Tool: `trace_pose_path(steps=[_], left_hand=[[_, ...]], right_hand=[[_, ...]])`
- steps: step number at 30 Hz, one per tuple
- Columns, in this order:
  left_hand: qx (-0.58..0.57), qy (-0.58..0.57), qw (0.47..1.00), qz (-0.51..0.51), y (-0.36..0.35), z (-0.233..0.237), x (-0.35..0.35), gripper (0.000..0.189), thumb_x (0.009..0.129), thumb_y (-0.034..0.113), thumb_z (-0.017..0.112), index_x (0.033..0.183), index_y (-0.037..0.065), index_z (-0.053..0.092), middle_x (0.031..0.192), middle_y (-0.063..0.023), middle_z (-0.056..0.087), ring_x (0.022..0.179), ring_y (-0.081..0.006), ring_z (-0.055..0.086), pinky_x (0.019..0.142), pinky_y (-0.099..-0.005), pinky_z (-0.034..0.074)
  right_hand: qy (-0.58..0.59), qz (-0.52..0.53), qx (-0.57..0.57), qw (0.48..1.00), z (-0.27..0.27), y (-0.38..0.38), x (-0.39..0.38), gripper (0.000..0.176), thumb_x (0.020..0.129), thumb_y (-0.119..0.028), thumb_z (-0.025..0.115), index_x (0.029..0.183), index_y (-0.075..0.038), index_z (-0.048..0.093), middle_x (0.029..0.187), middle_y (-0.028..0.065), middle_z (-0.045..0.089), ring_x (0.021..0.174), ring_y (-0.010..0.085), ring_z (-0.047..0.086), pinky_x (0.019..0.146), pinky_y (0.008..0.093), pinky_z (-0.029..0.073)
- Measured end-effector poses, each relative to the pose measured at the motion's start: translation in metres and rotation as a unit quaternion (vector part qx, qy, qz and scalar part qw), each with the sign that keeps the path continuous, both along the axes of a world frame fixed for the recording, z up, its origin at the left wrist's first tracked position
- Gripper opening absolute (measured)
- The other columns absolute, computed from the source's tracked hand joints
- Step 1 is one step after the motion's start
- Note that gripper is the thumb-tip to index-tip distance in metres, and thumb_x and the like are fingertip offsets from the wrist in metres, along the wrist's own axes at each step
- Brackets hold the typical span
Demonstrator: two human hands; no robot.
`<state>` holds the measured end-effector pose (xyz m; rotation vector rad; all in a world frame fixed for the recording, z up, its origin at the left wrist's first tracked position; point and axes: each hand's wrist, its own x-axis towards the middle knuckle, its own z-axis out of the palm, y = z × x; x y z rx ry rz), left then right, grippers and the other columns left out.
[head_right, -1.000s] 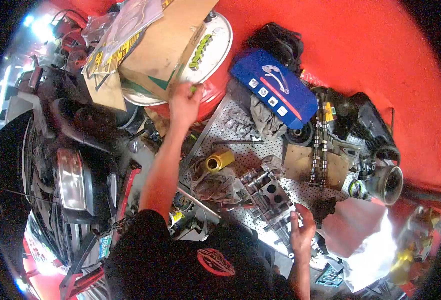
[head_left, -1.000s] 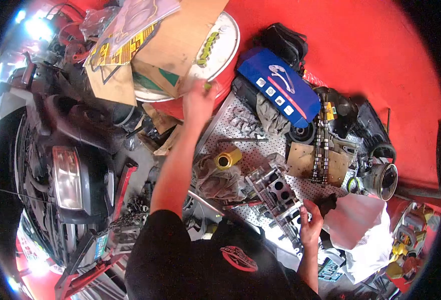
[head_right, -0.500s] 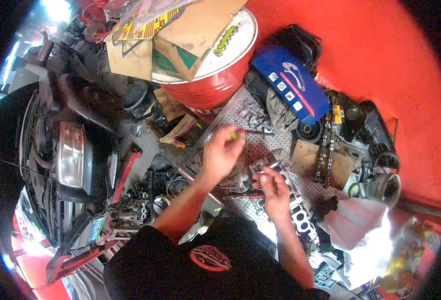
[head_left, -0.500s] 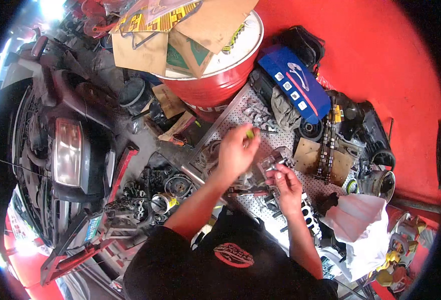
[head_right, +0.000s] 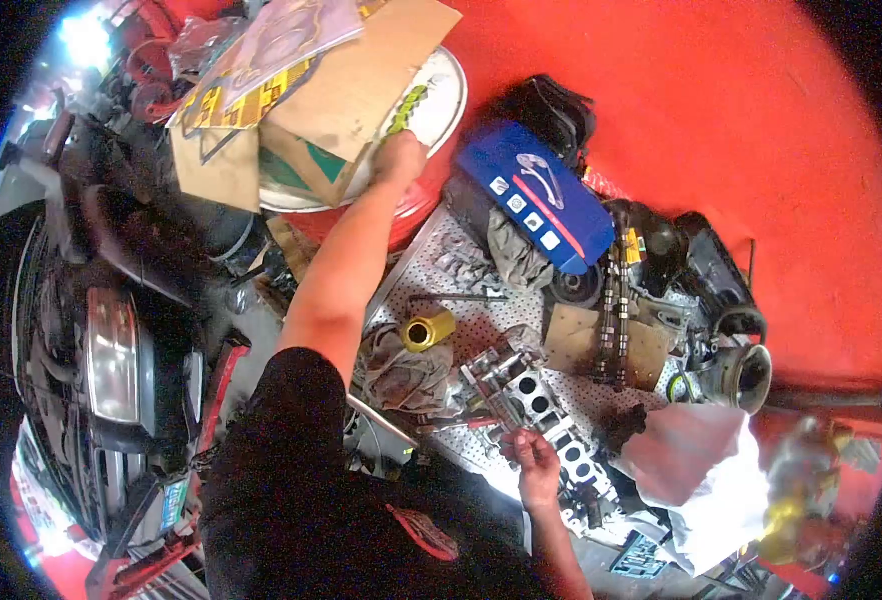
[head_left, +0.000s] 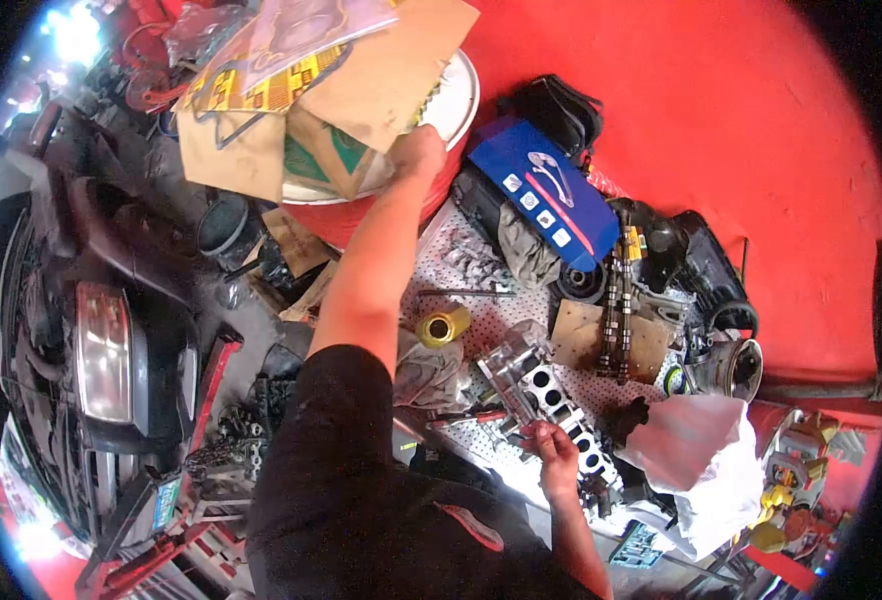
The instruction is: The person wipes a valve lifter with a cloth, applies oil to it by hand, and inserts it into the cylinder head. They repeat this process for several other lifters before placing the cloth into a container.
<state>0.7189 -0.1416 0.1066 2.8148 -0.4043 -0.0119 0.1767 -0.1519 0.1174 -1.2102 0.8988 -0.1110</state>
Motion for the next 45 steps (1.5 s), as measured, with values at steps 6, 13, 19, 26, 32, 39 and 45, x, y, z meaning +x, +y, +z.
trace_pose_path(steps=[6, 13, 19, 26, 32, 39, 45], left_hand=[[-0.032, 0.089, 0.995, 0.029, 0.032, 0.036, -0.014, 0.046, 0.089, 0.043, 0.056, 0.116, 0.006, 0.057, 0.103, -0.0251, 0.066, 0.099, -0.0408, 0.064, 0.085, -0.0480, 0.051], [0.008, 0.120, 0.992, 0.025, 0.029, 0.032, -0.004, 0.048, 0.086, 0.043, 0.059, 0.122, 0.013, 0.052, 0.116, -0.0234, 0.062, 0.107, -0.0410, 0.060, 0.087, -0.0477, 0.050], [-0.059, 0.076, 0.992, 0.086, 0.030, 0.054, -0.037, 0.044, 0.083, 0.036, 0.064, 0.113, 0.004, 0.056, 0.100, -0.0211, 0.068, 0.093, -0.0342, 0.067, 0.077, -0.0468, 0.053], [-0.515, -0.013, 0.826, -0.227, 0.065, 0.054, -0.294, 0.042, 0.077, -0.006, 0.069, 0.115, 0.000, 0.051, 0.097, -0.0096, 0.065, 0.083, -0.0136, 0.062, 0.072, -0.0276, 0.051], [-0.625, 0.029, 0.760, -0.178, 0.092, 0.048, -0.407, 0.045, 0.072, -0.004, 0.071, 0.111, 0.003, 0.051, 0.100, -0.0163, 0.061, 0.087, -0.0275, 0.062, 0.078, -0.0337, 0.051], [-0.521, -0.052, 0.821, -0.227, 0.135, 0.100, -0.492, 0.043, 0.073, -0.007, 0.069, 0.113, 0.003, 0.056, 0.107, -0.0126, 0.061, 0.094, -0.0264, 0.061, 0.079, -0.0342, 0.049], [-0.507, -0.007, 0.853, -0.122, 0.166, 0.127, -0.599, 0.039, 0.072, -0.002, 0.071, 0.109, 0.004, 0.062, 0.094, -0.0087, 0.066, 0.085, -0.0199, 0.062, 0.069, -0.0309, 0.050]], right_hand=[[0.047, -0.035, -0.020, 0.998, -0.014, -0.008, -0.009, 0.037, 0.094, -0.032, 0.059, 0.107, 0.003, 0.061, 0.096, 0.0144, 0.068, 0.079, 0.0186, 0.065, 0.074, 0.0317, 0.053], [0.028, -0.008, -0.019, 0.999, -0.005, -0.001, 0.010, 0.034, 0.096, -0.028, 0.057, 0.107, 0.003, 0.060, 0.096, 0.0116, 0.068, 0.080, 0.0170, 0.064, 0.076, 0.0302, 0.052], [0.011, -0.018, -0.005, 1.000, -0.003, 0.002, 0.005, 0.030, 0.095, -0.027, 0.058, 0.105, 0.001, 0.061, 0.096, 0.0084, 0.068, 0.080, 0.0141, 0.063, 0.075, 0.0278, 0.050], [-0.103, -0.016, -0.120, 0.987, 0.067, -0.004, 0.056, 0.035, 0.097, -0.018, 0.054, 0.124, 0.003, 0.049, 0.105, 0.0156, 0.064, 0.087, 0.0180, 0.063, 0.080, 0.0308, 0.052], [-0.257, 0.066, -0.086, 0.960, 0.090, 0.003, 0.049, 0.038, 0.091, -0.006, 0.062, 0.126, 0.001, 0.050, 0.116, 0.0112, 0.059, 0.099, 0.0151, 0.058, 0.089, 0.0310, 0.051], [-0.293, 0.147, -0.352, 0.877, 0.091, 0.013, -0.021, 0.021, 0.081, -0.003, 0.072, 0.100, -0.001, 0.064, 0.111, 0.0132, 0.064, 0.097, 0.0204, 0.062, 0.084, 0.0325, 0.051], [-0.268, 0.188, -0.352, 0.877, 0.127, 0.012, -0.110, 0.028, 0.075, -0.003, 0.074, 0.100, -0.004, 0.060, 0.105, 0.0119, 0.066, 0.091, 0.0216, 0.065, 0.083, 0.0316, 0.051]])
